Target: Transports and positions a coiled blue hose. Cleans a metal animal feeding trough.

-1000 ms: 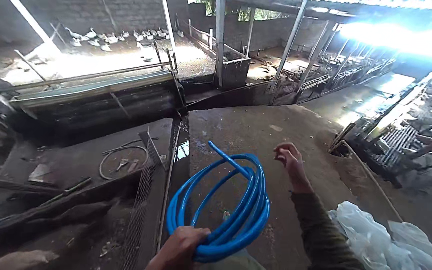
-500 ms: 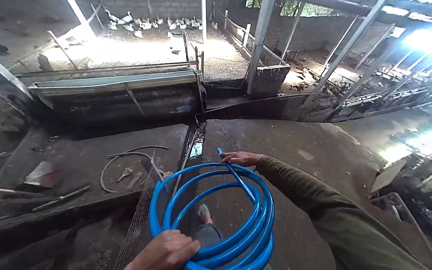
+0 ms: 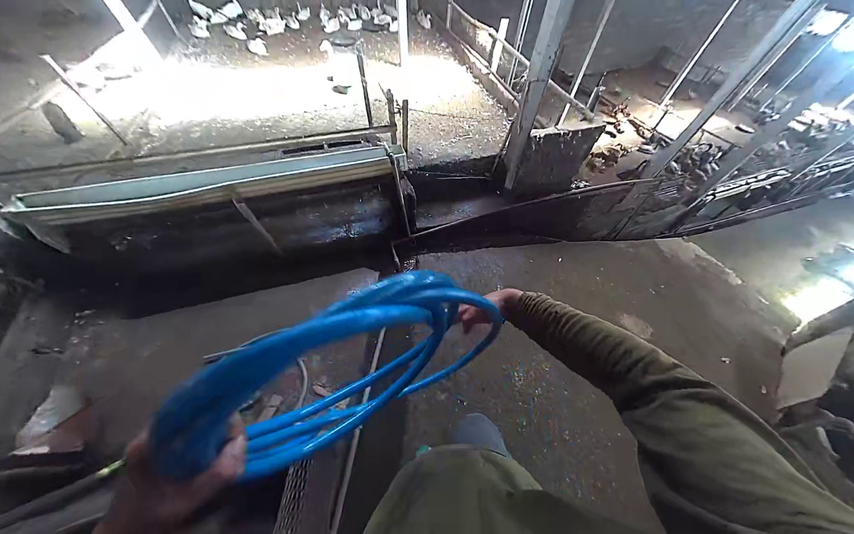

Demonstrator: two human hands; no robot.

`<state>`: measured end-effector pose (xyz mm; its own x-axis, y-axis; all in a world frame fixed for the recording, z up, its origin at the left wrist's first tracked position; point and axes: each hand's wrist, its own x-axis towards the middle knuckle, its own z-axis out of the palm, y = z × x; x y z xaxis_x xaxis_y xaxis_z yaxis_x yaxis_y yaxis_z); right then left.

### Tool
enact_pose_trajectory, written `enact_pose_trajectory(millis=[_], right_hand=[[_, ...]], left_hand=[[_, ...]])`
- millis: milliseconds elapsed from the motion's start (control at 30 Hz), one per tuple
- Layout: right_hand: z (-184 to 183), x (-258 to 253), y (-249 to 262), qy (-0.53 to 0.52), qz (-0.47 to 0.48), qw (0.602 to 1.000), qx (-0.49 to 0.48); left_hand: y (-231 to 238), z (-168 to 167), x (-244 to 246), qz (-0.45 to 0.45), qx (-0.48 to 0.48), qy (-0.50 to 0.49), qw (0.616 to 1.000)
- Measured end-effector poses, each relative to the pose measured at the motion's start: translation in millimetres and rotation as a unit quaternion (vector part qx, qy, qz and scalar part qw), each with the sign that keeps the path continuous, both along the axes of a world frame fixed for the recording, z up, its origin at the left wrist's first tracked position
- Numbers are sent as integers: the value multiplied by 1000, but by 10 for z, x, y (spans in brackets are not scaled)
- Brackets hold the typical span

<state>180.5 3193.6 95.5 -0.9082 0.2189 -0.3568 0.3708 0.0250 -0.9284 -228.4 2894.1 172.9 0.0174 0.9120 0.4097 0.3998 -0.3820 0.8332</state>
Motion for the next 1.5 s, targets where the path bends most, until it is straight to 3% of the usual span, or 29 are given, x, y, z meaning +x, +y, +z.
enact_pose_trajectory(millis=[67,167,267,567,800,900,967,1033,1100,1133,1167,1300,1400,1500], right_hand=[[-119,-191,408,47,-41,997,-34],[-107,-455,995,129,8,988,-88],[-73,-776,1642,173,96,977,-77],[136,-1779,3437,107,87,990,10],[167,-2453,4157,99,195,976,4],[149,-2702,4286,105,169,978,68],[189,-2793,4339,111,102,973,176],[131,-2828,4266,193,-61,926,318],[-3,-2902,4095,352,-230,808,412],[-28,-2974,3965,397,-266,768,427],[-33,-3066,3801,405,-267,765,423],[-240,-3777,3500,219,-245,888,323],[-278,-4410,3699,119,-246,922,275],[-62,-4842,3876,-1,-166,940,297]], left_hand=[[333,18,-260,-14,-10,-53,998],[780,26,-586,1,-1,-105,994],[1228,23,-857,35,0,-126,991],[2406,174,-899,189,-5,-149,971],[2658,112,-843,236,7,-206,950],[2738,82,-858,208,13,-226,952],[2770,44,-947,197,17,-229,953],[2806,-3,-1066,196,9,-236,952],[2878,-86,-1230,198,5,-242,950],[2931,-131,-1334,193,5,-243,951],[2998,-171,-1449,189,8,-243,951],[3309,-282,-2041,150,11,-259,954],[3487,-290,-2533,99,17,-279,955],[3622,-247,-2938,102,15,-277,955]])
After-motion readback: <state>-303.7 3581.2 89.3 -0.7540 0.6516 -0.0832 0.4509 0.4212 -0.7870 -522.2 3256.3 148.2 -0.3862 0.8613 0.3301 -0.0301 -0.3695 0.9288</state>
